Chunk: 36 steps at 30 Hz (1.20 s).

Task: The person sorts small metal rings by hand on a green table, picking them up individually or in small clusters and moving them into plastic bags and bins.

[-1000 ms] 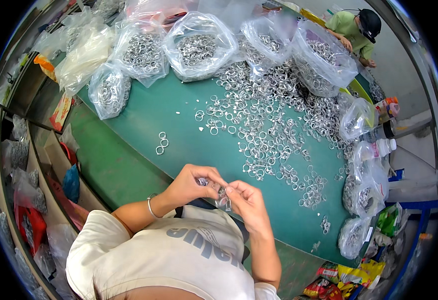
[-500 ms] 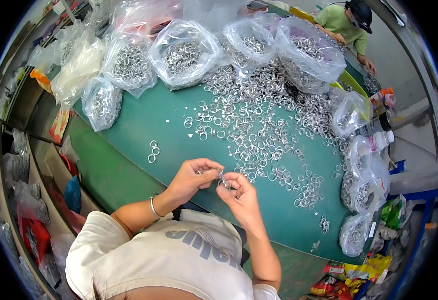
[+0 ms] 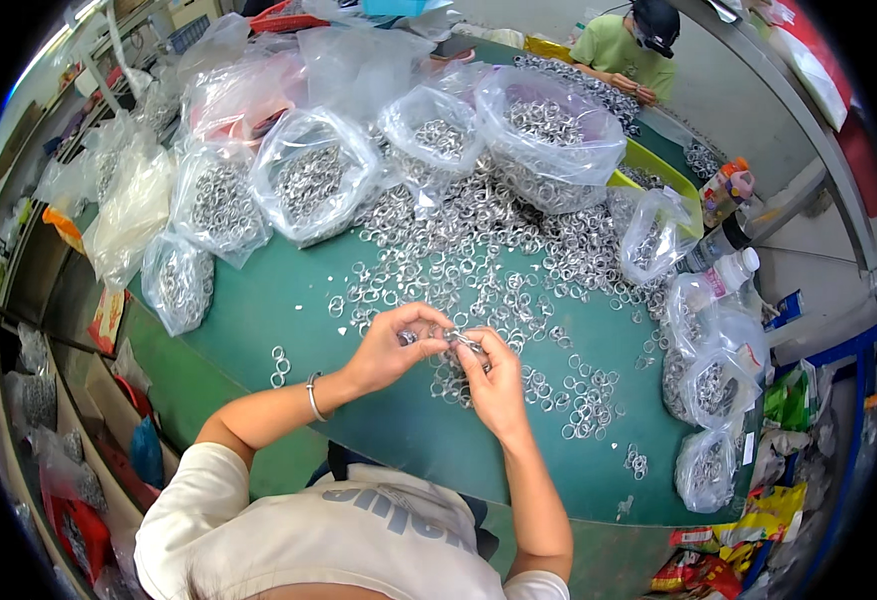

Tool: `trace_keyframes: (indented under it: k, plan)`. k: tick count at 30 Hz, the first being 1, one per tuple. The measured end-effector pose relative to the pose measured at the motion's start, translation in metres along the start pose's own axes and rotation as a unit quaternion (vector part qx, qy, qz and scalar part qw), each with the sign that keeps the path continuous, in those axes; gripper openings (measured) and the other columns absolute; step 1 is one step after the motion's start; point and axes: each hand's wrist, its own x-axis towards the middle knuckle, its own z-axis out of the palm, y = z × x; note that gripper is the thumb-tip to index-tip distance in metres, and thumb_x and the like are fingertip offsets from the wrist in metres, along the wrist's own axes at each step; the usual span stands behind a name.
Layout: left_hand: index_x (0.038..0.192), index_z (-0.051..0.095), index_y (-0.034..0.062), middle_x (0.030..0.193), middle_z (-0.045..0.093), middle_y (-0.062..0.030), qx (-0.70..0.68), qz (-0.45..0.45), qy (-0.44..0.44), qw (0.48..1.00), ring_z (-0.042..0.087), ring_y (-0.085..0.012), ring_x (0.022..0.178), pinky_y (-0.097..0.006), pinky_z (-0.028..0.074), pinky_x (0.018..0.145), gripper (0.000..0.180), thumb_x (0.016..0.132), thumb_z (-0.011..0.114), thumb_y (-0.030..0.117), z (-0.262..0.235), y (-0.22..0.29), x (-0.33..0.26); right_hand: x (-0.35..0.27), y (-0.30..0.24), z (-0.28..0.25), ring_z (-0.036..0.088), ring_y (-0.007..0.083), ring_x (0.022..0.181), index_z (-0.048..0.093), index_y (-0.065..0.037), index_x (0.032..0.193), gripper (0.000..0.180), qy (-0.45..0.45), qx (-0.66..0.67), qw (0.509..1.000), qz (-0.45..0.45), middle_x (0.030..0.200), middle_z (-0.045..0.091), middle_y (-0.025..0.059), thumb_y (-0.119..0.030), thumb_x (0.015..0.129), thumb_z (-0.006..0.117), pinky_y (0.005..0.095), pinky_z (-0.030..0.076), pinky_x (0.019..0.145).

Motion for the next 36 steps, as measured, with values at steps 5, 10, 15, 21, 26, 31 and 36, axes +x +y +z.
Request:
trace_keyframes:
  k: [5,10,15,21,26,31,36]
  plan:
    - [0.109,0.061,0.0023,0.093,0.059,0.0009,-0.042,-0.048,0.002,0.998,0.054,-0.0029,0.074,-0.020,0.044,0.065,0.023,0.088,0.064,0.009,0.004,-0.022,0.004,0.005,0.018,-0.001,0.053,0.0022,0.078,0.057,0.002,0.103,0.013,0.040,0.060,0.995,0.068,0.095,0.059,0.0023,0.000,0.090,0.057,0.0164,0.041,0.066]
    - [0.103,0.066,0.0008,0.090,0.061,0.0000,-0.046,-0.091,-0.048,0.994,0.054,-0.0025,0.078,-0.020,0.044,0.064,0.020,0.088,0.065,0.013,0.000,-0.033,0.005,0.002,0.039,-0.008,0.055,0.0032,0.076,0.056,0.002,0.106,0.017,0.028,0.028,0.995,0.093,0.096,0.062,0.0053,0.003,0.088,0.058,0.0165,0.043,0.066]
    - [0.094,0.068,0.0013,0.080,0.063,-0.0004,-0.064,-0.197,-0.026,0.978,0.051,-0.0017,0.068,-0.019,0.040,0.057,0.014,0.086,0.066,0.013,-0.003,-0.025,0.002,0.001,0.034,0.004,0.037,0.0010,0.051,0.063,0.002,0.094,0.012,0.084,-0.027,0.996,0.020,0.091,0.065,0.0052,0.005,0.082,0.063,0.0188,0.031,0.047]
    - [0.091,0.066,0.0016,0.074,0.064,-0.0013,-0.180,-0.268,-0.047,0.945,0.048,-0.0016,0.060,-0.018,0.035,0.050,0.012,0.087,0.066,0.013,-0.008,-0.024,0.002,0.002,0.022,0.004,0.045,0.0043,0.052,0.066,0.000,0.095,0.017,0.083,-0.153,0.983,-0.048,0.097,0.066,0.0075,0.007,0.079,0.064,0.0212,0.037,0.045]
    - [0.091,0.064,0.0012,0.077,0.065,-0.0031,-0.094,-0.154,0.003,0.984,0.048,-0.0019,0.057,-0.017,0.033,0.046,0.011,0.087,0.064,0.012,-0.002,-0.029,-0.003,0.002,0.029,0.007,0.055,0.0102,0.054,0.066,0.000,0.092,0.017,0.087,-0.246,0.954,-0.145,0.097,0.065,0.0092,0.008,0.077,0.063,0.0245,0.042,0.047]
    - [0.093,0.064,0.0008,0.075,0.065,-0.0039,-0.200,-0.262,-0.012,0.944,0.047,-0.0016,0.054,-0.017,0.031,0.044,0.011,0.088,0.063,0.011,-0.007,-0.021,-0.001,-0.003,0.018,0.010,0.062,0.0193,0.058,0.065,-0.003,0.090,0.016,0.066,-0.393,0.905,-0.147,0.094,0.064,0.0078,0.005,0.077,0.063,0.0293,0.047,0.049]
    - [0.087,0.067,0.0004,0.077,0.061,0.0002,-0.143,-0.188,0.018,0.972,0.045,-0.0015,0.058,-0.018,0.037,0.052,0.009,0.086,0.066,0.009,-0.004,-0.030,-0.005,0.000,0.022,0.009,0.063,0.0221,0.058,0.065,-0.007,0.092,0.017,0.058,-0.360,0.916,-0.171,0.094,0.064,0.0047,0.000,0.076,0.065,0.0313,0.049,0.047]
